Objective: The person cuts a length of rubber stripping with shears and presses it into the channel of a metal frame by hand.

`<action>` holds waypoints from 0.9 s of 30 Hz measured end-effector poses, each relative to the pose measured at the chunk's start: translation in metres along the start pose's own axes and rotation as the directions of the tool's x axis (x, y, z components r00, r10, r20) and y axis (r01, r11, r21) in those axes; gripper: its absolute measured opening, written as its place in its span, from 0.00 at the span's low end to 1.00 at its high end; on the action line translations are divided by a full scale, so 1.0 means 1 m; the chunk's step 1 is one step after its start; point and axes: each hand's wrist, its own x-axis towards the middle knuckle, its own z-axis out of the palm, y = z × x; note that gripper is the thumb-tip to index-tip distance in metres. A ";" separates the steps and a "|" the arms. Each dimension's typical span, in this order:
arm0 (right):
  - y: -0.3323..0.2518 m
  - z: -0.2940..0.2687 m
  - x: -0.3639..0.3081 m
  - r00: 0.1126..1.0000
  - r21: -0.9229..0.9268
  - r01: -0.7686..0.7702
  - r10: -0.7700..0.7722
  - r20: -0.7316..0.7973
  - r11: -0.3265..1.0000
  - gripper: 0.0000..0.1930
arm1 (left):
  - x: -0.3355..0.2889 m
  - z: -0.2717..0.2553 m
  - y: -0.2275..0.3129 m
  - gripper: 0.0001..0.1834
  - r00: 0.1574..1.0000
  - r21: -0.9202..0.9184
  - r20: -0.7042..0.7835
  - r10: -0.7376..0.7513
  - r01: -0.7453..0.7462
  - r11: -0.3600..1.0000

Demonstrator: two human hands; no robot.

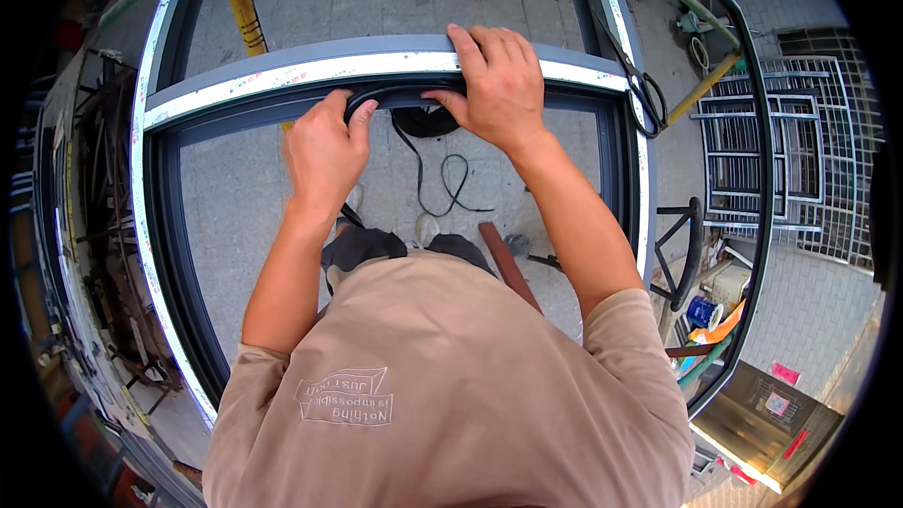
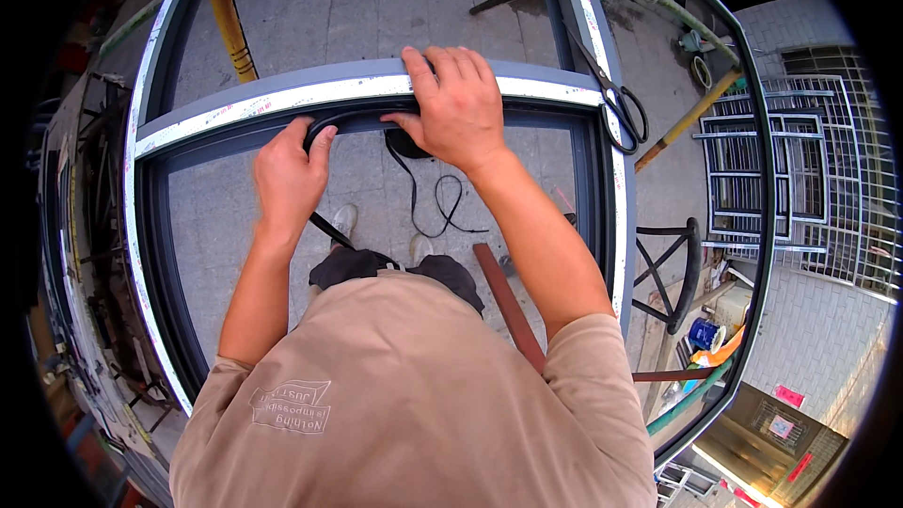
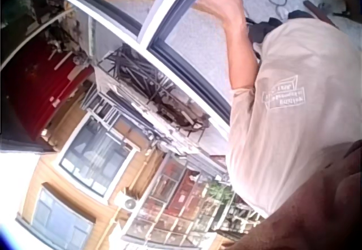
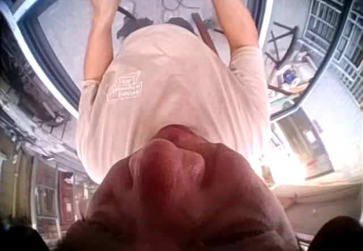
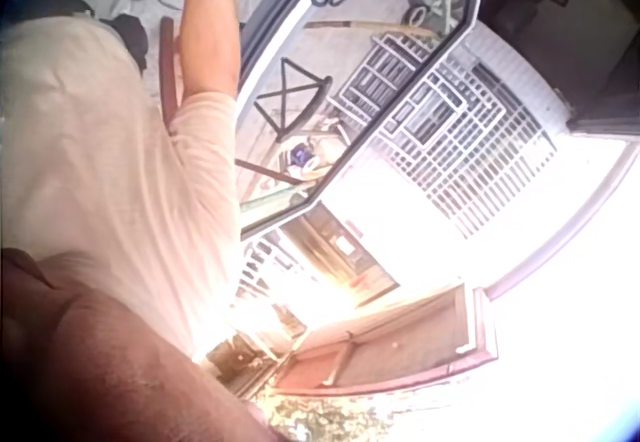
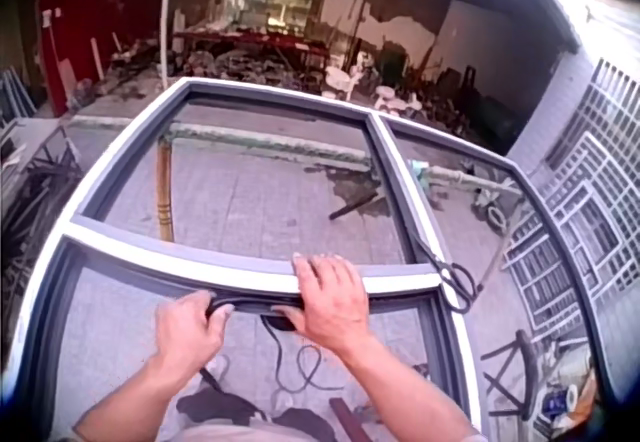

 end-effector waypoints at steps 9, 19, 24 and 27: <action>-0.002 -0.005 0.001 1.000 0.030 -0.030 0.030 -0.003 0.999 0.46 | -0.023 0.012 -0.008 0.15 0.998 -0.075 0.050 -0.048 0.051 0.996; -0.007 -0.012 0.004 0.996 0.044 -0.074 0.071 0.054 0.996 0.45 | -0.004 0.004 -0.007 0.20 0.993 -0.043 0.103 -0.051 0.055 0.998; -0.008 -0.012 0.005 0.995 0.050 -0.088 0.086 0.055 0.995 0.44 | -0.001 -0.006 0.003 0.21 0.960 -0.058 0.231 -0.157 0.175 0.983; -0.007 -0.008 0.003 0.995 0.050 -0.086 0.083 0.049 0.995 0.44 | -0.001 0.001 -0.002 0.22 0.983 -0.080 0.138 -0.124 0.136 0.987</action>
